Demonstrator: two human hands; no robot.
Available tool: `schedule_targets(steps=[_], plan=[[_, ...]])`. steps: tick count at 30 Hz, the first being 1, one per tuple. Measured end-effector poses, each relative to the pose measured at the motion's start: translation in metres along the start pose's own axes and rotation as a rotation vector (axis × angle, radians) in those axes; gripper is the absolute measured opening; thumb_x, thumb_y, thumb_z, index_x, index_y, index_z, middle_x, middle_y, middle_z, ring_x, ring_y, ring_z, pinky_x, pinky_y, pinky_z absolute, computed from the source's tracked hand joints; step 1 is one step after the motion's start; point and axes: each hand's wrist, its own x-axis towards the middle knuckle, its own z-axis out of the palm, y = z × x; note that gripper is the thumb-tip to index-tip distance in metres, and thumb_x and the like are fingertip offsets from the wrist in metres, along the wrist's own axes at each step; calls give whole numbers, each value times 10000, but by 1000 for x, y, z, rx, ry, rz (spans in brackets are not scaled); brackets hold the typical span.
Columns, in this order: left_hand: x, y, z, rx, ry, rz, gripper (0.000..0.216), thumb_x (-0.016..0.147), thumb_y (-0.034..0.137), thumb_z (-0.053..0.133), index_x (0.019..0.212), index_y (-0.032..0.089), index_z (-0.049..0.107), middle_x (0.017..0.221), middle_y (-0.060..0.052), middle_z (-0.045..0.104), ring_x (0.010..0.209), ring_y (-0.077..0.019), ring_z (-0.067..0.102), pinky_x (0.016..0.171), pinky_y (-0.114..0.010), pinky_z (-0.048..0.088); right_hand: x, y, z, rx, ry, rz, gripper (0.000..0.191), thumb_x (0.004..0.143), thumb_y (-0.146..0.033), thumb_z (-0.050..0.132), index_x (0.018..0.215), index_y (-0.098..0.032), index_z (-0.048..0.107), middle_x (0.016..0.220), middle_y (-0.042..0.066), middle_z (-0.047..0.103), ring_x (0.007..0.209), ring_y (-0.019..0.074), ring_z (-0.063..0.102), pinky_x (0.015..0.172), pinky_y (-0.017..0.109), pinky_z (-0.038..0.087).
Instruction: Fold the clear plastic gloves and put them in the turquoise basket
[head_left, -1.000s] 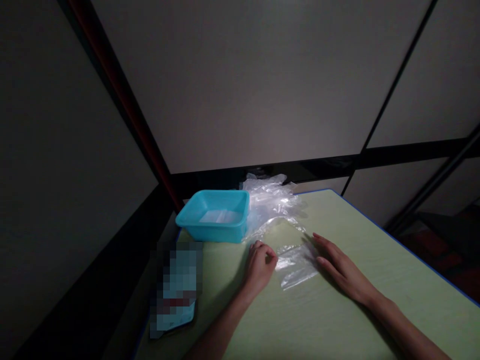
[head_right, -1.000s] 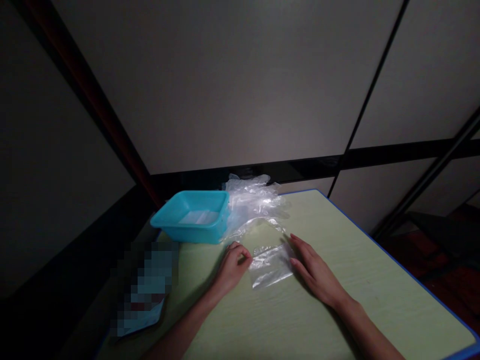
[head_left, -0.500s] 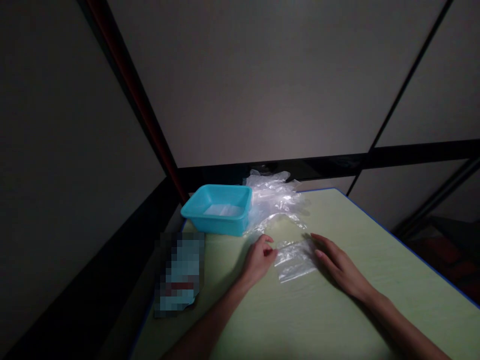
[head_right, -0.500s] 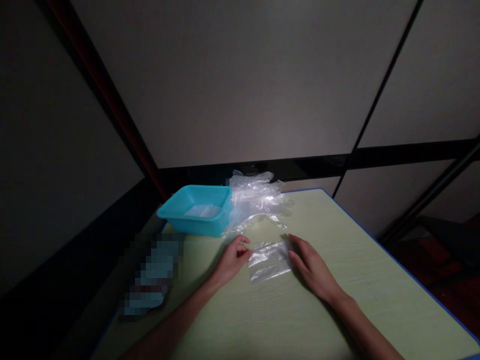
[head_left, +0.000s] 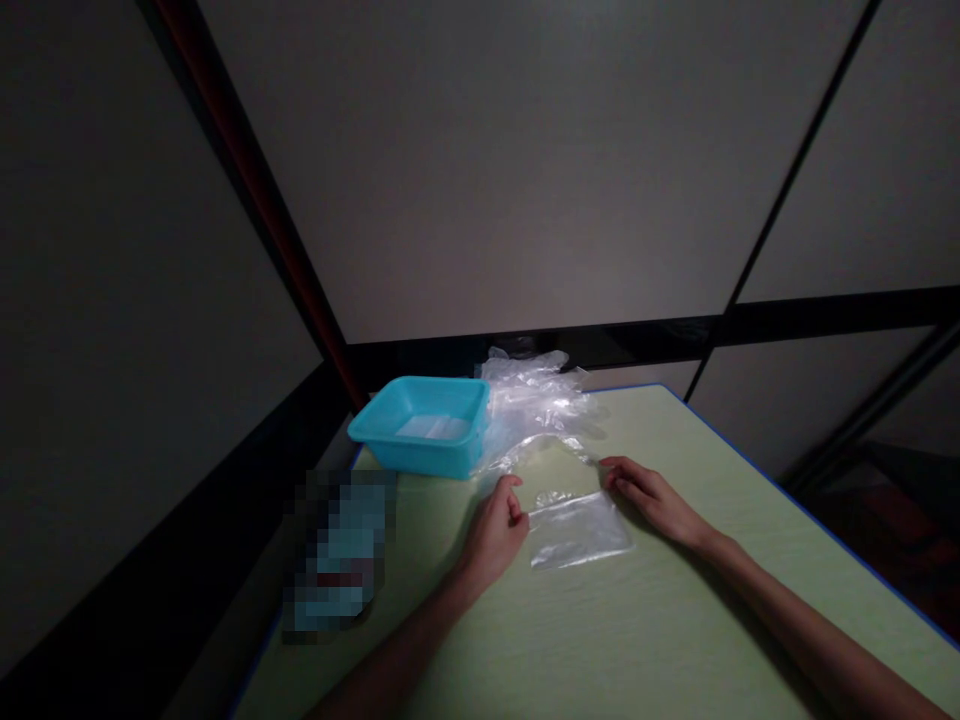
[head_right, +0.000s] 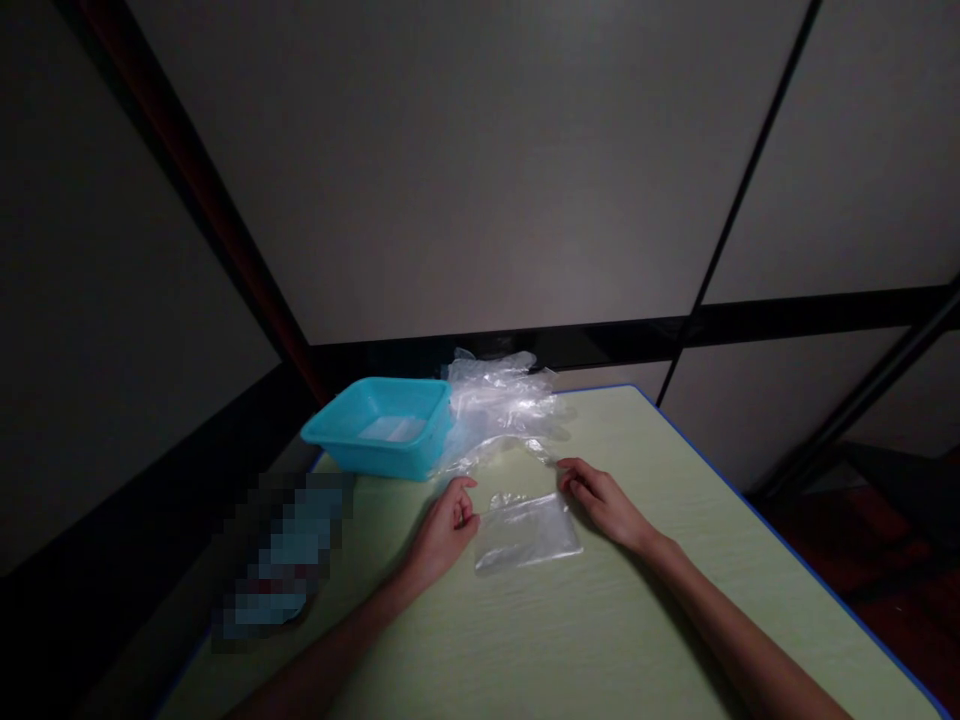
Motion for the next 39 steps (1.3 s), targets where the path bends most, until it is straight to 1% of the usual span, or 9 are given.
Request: schedule_targets(steps=[6,9,13,16,19,24,30,33,39], plan=[[-10,16,-7,56,56,72,321,661,56,442,954,185,456,726,20,458,676,-135,466,652,-254,399,-10,-2,-2,72,-82,14,255,864,-262,348,1074,-160,451,735,12,566,674,148,521,641,271,400],[-23,33,-12,143,-105,251,434,626,102,536,1043,196,460,981,-31,518,948,-188,463,866,-321,362,-17,-6,-3,117,-101,17,233,866,-250,350,1063,-164,440,735,12,563,667,147,511,628,269,393],[-30,44,-19,375,-353,447,638,632,183,620,1218,192,367,1256,-73,415,1180,-235,323,1011,-378,239,-31,-15,0,154,-118,42,191,870,-241,356,1030,-169,431,751,16,562,682,148,513,632,269,395],[-22,34,-26,517,-388,468,571,736,255,576,1252,176,346,1326,-95,356,1255,-241,237,1047,-420,168,-47,-28,6,176,-134,56,164,877,-236,360,1016,-174,423,780,22,562,725,150,524,667,274,405],[-12,23,-34,581,-344,423,485,791,265,520,1241,165,368,1340,-109,342,1271,-234,221,1049,-430,171,-64,-42,11,179,-196,40,154,887,-232,353,1013,-184,428,815,28,565,746,147,531,670,269,418],[-23,34,-34,507,-310,354,449,783,196,485,1218,136,393,1366,-112,305,1283,-201,205,1049,-366,211,-82,-52,11,-72,-145,-74,138,883,-224,381,914,-185,509,834,44,550,760,150,523,669,271,425],[-57,69,-15,486,-649,526,719,785,364,528,1360,134,162,1440,-82,123,1313,-198,96,1067,-330,152,-75,-43,15,-531,-119,-389,178,881,-247,420,861,-169,579,766,50,550,711,156,506,639,276,404],[-61,68,-9,523,-689,531,744,804,437,491,1368,117,127,1441,-90,89,1316,-192,70,1069,-309,122,-68,-40,17,-685,-104,-543,206,887,-231,412,818,-160,592,715,39,553,660,145,498,618,278,380],[-62,59,-6,526,-686,553,721,840,556,321,1368,105,127,1432,-110,126,1314,-198,83,1066,-321,95,-62,-42,17,-871,-106,-716,260,898,-160,376,740,-147,582,643,14,550,605,138,486,545,289,310]])
